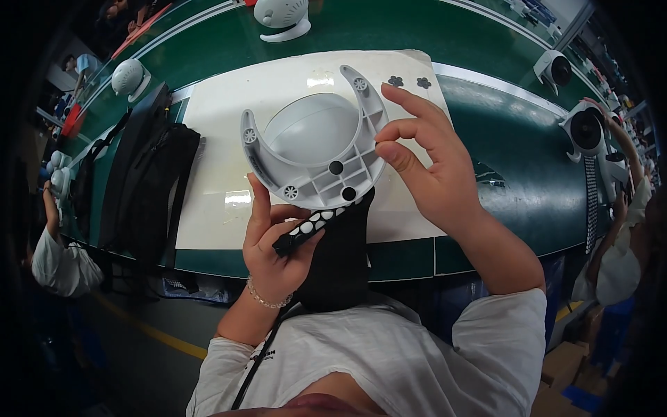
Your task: Manually assembling the base components of security camera housings on a production line.
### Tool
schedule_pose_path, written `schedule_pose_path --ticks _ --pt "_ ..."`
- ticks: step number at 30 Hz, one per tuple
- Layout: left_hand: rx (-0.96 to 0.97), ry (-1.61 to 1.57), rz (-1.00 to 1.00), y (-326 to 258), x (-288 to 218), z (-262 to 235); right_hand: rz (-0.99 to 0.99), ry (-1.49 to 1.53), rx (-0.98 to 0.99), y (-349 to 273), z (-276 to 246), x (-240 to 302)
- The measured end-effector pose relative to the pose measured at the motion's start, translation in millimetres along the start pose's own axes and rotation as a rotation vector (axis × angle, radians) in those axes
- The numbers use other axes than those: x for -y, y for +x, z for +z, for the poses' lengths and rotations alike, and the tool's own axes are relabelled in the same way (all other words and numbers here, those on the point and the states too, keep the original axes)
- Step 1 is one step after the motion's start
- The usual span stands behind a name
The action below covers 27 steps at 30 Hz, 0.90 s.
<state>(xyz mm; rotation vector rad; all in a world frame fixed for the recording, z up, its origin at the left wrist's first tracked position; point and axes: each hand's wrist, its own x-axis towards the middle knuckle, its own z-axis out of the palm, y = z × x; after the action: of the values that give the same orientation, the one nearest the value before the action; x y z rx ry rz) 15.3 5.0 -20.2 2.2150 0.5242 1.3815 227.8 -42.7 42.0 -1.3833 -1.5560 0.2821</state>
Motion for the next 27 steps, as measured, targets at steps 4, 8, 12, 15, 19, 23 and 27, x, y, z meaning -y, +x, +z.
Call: schedule_pose_path --ticks 4,8,12,15,19,23,27 --pt "0.002 0.002 0.007 1.0 -0.1 0.2 -0.177 -0.245 -0.094 -7.7 -1.0 -5.5" --pt "0.003 -0.031 -0.006 0.6 -0.5 0.8 -0.404 -0.699 -0.061 -16.3 -8.2 -5.4" --pt "0.013 -0.064 -0.039 -0.5 -0.3 -0.1 -0.386 -0.482 -0.173 -14.1 -4.7 9.0" --pt "-0.049 -0.097 -0.013 -1.2 0.8 1.0 -0.428 -0.351 0.125 -9.0 -0.7 43.7" --pt "-0.048 -0.099 0.008 -1.0 2.2 -0.3 -0.44 -0.246 0.353 8.7 18.6 69.0" --pt "-0.032 -0.053 0.01 -0.7 -0.8 -5.1 -0.484 -0.285 0.528 9.7 26.4 68.7" --pt "-0.048 -0.049 0.026 0.0 -0.4 -5.0 -0.766 -0.428 0.248 -5.2 29.0 54.6"
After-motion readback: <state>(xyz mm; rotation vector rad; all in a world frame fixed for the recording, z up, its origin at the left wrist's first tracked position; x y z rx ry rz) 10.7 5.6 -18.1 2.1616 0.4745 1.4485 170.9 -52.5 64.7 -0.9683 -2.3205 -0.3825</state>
